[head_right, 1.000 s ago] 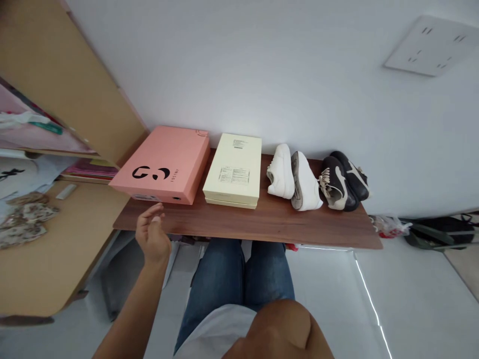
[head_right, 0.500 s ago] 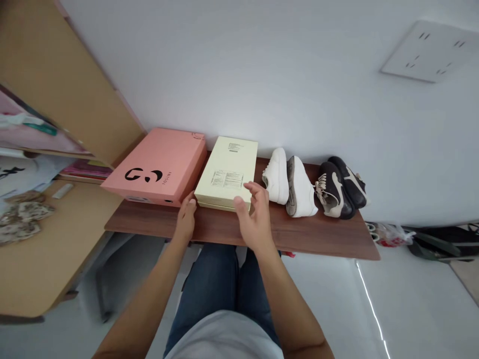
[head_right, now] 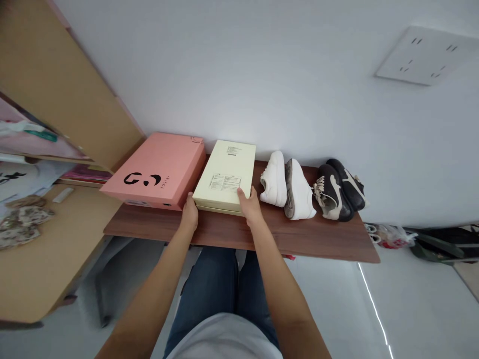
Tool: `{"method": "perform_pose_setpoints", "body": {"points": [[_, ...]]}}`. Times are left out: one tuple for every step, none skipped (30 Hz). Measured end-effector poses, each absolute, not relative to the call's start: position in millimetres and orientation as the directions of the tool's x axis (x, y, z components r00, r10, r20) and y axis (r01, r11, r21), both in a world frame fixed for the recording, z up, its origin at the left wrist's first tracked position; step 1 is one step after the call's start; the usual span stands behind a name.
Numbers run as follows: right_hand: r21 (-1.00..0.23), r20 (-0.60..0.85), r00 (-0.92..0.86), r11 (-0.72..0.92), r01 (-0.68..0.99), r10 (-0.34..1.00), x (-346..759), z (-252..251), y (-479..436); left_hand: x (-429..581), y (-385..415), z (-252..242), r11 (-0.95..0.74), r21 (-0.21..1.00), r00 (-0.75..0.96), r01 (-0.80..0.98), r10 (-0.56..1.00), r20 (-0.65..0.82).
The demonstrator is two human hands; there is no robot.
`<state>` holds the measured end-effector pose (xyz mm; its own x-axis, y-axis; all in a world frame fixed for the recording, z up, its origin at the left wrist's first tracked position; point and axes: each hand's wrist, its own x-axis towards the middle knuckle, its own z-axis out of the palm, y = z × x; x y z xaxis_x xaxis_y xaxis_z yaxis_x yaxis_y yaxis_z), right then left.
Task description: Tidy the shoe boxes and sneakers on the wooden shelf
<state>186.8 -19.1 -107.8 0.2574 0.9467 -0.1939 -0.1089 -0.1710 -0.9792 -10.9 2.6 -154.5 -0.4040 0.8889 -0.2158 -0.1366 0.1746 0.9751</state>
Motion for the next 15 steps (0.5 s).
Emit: {"method": "perform_pose_setpoints", "body": {"points": [[-0.978,-0.203,0.263,-0.18,-0.107,0.943,187.5,-107.1,-20.1,-9.0,2.4,-151.8,0.185,0.973,-0.409,-0.139,0.884,-0.226],[-0.98,-0.193,0.256,-0.172,-0.104,0.947,188.9,-106.2,-21.2,-6.9,2.0,-148.7,0.172,0.973,-0.4,-0.154,0.889,-0.22],[-0.981,-0.182,0.246,-0.161,-0.106,0.952,190.8,-105.4,-22.3,-4.6,1.3,-145.4,0.141,0.973,-0.382,-0.18,0.902,-0.202],[-0.982,-0.174,0.235,-0.152,-0.112,0.956,193.2,-104.7,-23.5,-2.3,0.2,-141.9,0.103,0.971,-0.357,-0.215,0.917,-0.176],[-0.982,-0.169,0.224,-0.144,-0.124,0.96,195.8,-104.3,-24.9,-0.4,-1.3,-138.2,0.066,0.965,-0.327,-0.255,0.933,-0.151],[-0.98,-0.169,0.211,-0.141,-0.143,0.963,198.5,-104.3,-26.6,1.3,-3.4,-134.3,0.038,0.955,-0.302,-0.295,0.944,-0.131],[-0.975,-0.176,0.194,-0.144,-0.168,0.965,200.9,-104.7,-28.7,2.4,-6.0,-130.2,0.018,0.944,-0.29,-0.33,0.949,-0.12],[-0.968,-0.188,0.171,-0.154,-0.196,0.967,202.8,-105.5,-31.1,3.2,-9.0,-125.8,0.008,0.933,-0.294,-0.359,0.948,-0.121],[-0.96,-0.204,0.142,-0.169,-0.224,0.969,204.1,-106.7,-33.9,3.5,-12.3,-121.1,-0.002,0.923,-0.315,-0.384,0.94,-0.129],[-0.95,-0.217,0.11,-0.185,-0.25,0.97,204.5,-108.0,-36.9,3.5,-15.8,-116.2,-0.013,0.913,-0.338,-0.407,0.931,-0.138],[-0.942,-0.225,0.078,-0.197,-0.272,0.971,204.0,-109.6,-39.9,3.3,-19.3,-111.1,-0.024,0.9,-0.351,-0.435,0.925,-0.145],[-0.936,-0.224,0.049,-0.201,-0.289,0.973,202.6,-111.4,-42.9,2.9,-22.6,-106.2,-0.032,0.884,-0.349,-0.466,0.925,-0.151],[-0.932,-0.213,0.026,-0.196,-0.304,0.977,200.4,-113.3,-45.6,2.4,-25.7,-101.4,-0.035,0.866,-0.331,-0.499,0.931,-0.154],[-0.93,-0.198,0.008,-0.185,-0.317,0.98,197.6,-115.4,-47.9,1.8,-28.5,-96.9,-0.033,0.85,-0.304,-0.526,0.94,-0.152],[-0.93,-0.181,0.0,-0.171,-0.325,0.983,194.5,-117.6,-49.7,1.1,-31.0,-92.8,-0.03,0.841,-0.282,-0.54,0.948,-0.147]]}}
